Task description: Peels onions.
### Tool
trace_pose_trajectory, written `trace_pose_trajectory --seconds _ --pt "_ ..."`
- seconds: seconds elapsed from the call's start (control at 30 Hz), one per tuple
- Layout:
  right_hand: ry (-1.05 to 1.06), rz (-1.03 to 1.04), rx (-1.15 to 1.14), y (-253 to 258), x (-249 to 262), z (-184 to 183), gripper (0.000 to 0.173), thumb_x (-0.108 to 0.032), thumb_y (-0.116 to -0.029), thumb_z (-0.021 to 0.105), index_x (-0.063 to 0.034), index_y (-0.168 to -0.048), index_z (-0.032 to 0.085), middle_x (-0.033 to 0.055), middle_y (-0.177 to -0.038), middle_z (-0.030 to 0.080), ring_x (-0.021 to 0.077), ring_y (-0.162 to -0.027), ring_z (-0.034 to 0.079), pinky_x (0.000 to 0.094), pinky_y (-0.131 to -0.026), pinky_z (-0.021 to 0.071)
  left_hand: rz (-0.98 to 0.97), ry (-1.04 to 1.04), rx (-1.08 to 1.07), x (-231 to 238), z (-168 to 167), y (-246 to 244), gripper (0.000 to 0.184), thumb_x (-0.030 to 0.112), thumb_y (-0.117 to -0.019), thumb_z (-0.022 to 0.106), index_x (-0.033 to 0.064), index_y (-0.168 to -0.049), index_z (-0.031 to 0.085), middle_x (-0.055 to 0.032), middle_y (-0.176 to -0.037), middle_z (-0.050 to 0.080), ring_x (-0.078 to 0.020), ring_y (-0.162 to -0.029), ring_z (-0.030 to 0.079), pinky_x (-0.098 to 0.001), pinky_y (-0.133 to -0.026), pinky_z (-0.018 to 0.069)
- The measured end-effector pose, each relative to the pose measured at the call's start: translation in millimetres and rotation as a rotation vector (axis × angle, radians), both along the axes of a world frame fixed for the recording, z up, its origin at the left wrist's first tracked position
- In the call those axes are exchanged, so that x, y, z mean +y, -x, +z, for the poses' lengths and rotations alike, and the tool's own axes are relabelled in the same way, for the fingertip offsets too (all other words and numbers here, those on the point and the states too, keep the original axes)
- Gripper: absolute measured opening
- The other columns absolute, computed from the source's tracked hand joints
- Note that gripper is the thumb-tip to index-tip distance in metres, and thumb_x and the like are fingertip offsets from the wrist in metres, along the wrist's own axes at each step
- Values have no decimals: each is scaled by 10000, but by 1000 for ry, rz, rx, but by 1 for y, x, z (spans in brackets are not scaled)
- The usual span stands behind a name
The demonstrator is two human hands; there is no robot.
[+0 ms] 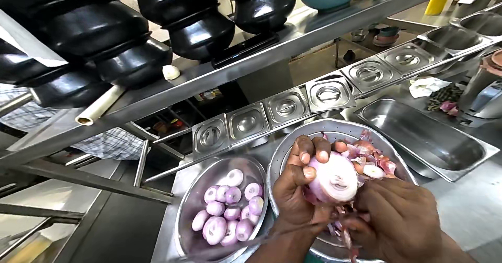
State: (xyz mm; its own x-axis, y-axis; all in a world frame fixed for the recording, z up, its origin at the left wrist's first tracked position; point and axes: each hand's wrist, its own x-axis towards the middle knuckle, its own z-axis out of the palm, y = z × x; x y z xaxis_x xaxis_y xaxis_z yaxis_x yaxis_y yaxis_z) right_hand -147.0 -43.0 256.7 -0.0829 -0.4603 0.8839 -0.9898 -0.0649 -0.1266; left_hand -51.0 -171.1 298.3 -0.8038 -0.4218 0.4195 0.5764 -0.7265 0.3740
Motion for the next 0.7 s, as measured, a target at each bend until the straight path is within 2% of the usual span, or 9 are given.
trace_pose_trajectory --seconds 0.1,0.17,0.27,0.33,0.57,0.7 --pt "-9 34 68 -5 -2 -2 499 -524 -1084 362 -129 -828 528 28 -604 505 180 -509 503 322 -478 398 26 -27 21 0 -2 3 65 136 -848 677 117 -886 627 -51 -911 641 -236 -958 672 -463 -896 560" --pt "-3 34 23 -5 -2 -5 516 -547 -1078 360 -131 -833 541 29 -621 532 170 -524 522 315 -483 408 14 -22 30 -1 -2 2 68 131 -850 673 107 -890 624 -56 -915 643 -245 -963 672 -467 -898 559" --pt "-7 -43 -85 -1 2 -3 616 -699 -1007 397 -130 -827 551 20 -616 535 138 -510 526 298 -453 406 -4 4 44 -1 -1 1 70 141 -855 676 103 -891 629 -62 -925 648 -260 -983 669 -483 -913 547" --pt "-15 -77 -116 2 4 2 647 -739 -980 410 -126 -831 554 15 -608 535 122 -498 518 285 -439 394 -18 22 60 -1 -1 0 72 148 -862 673 107 -901 628 -61 -932 642 -270 -999 662 -500 -925 537" --pt "-16 -79 -85 5 5 7 590 -684 -997 457 -133 -806 552 2 -598 512 114 -492 497 279 -441 376 -11 53 71 1 4 1 48 108 -869 660 96 -897 623 -75 -941 646 -280 -1010 667 -500 -928 545" --pt "-29 -97 -86 2 4 7 588 -666 -1012 441 -125 -807 544 5 -587 486 119 -479 475 280 -434 356 40 90 94 2 5 0 31 117 -899 653 94 -912 637 -75 -950 655 -269 -1038 666 -475 -950 540"
